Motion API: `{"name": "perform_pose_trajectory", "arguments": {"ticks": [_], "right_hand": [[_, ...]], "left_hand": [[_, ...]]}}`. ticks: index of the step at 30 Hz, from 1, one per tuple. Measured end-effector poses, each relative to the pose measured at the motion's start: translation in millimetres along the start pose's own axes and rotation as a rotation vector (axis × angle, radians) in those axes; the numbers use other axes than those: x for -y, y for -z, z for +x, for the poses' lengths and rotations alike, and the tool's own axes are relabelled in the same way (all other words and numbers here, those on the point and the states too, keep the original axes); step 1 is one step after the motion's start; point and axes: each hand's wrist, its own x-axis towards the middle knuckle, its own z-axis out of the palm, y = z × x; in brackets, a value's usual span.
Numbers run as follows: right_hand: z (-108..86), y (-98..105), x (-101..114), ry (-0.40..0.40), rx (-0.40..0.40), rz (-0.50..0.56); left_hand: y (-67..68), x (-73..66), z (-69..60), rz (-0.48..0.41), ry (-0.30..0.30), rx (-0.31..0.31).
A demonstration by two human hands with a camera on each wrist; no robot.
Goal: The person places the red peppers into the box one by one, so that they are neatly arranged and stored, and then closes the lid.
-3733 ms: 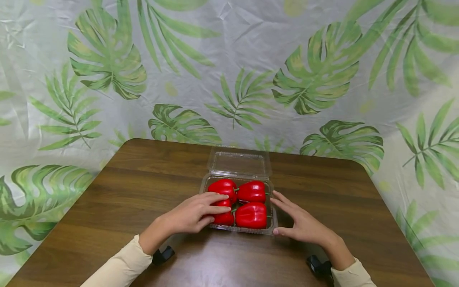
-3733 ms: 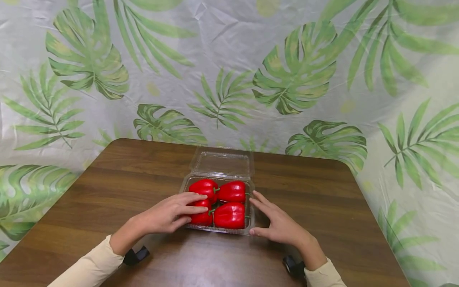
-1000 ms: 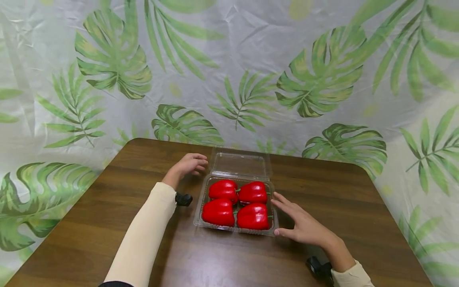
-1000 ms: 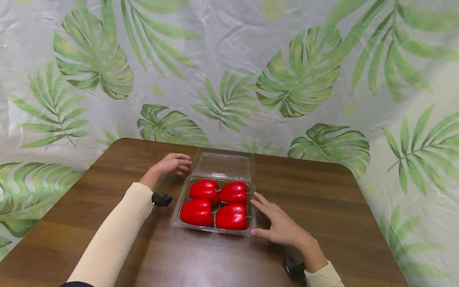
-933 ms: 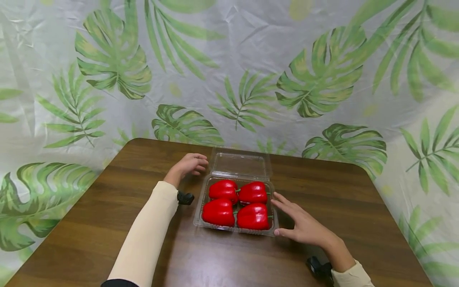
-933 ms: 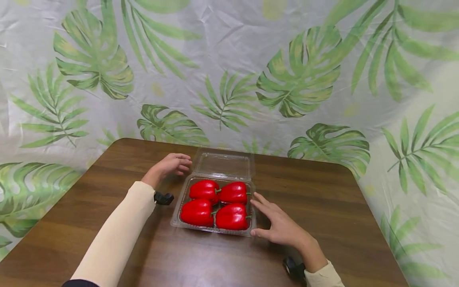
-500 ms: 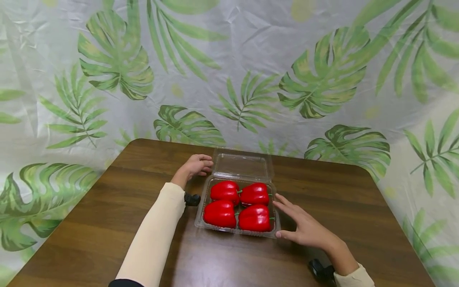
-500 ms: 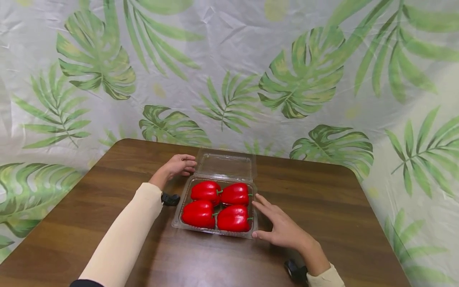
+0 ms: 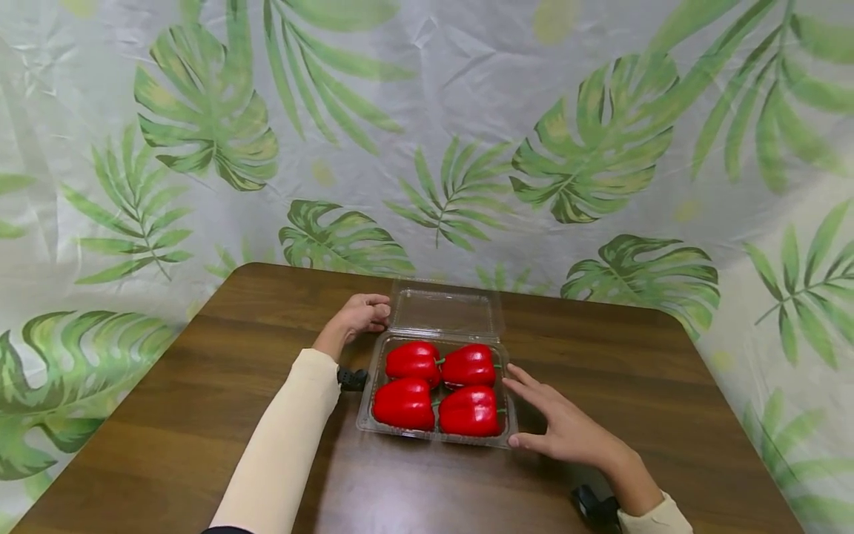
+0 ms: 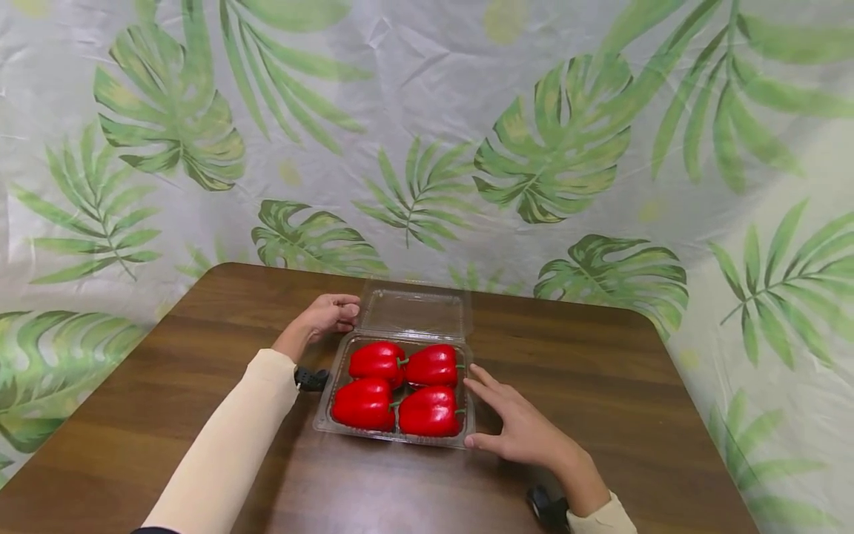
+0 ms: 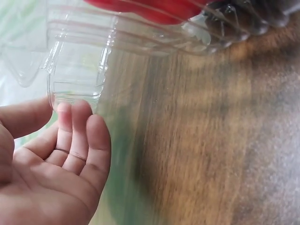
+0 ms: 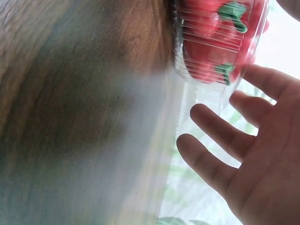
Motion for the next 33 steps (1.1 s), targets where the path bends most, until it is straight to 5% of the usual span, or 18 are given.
{"name": "perform_pose_trajectory", "arguments": {"ticks": [7, 15, 23, 33], "right_hand": [[0.7, 0, 0, 0.003, 0.002, -0.005], [0.9, 0, -1, 0.009, 0.003, -0.022], [1.8, -1, 0, -0.001, 0.013, -0.016], [0.6, -2, 0, -0.010, 0.007, -0.012]], "left_hand": [[0.3, -4.4, 2.3, -0.099, -0.029, -0.020], [7.8, -15.8, 0.6, -0.023, -0.083, -0.046], [10.4, -24.0, -0.6, -0.150, -0.118, -0.095], [10.2, -38.6, -1.9, -0.159, -0.204, -0.121]]}}
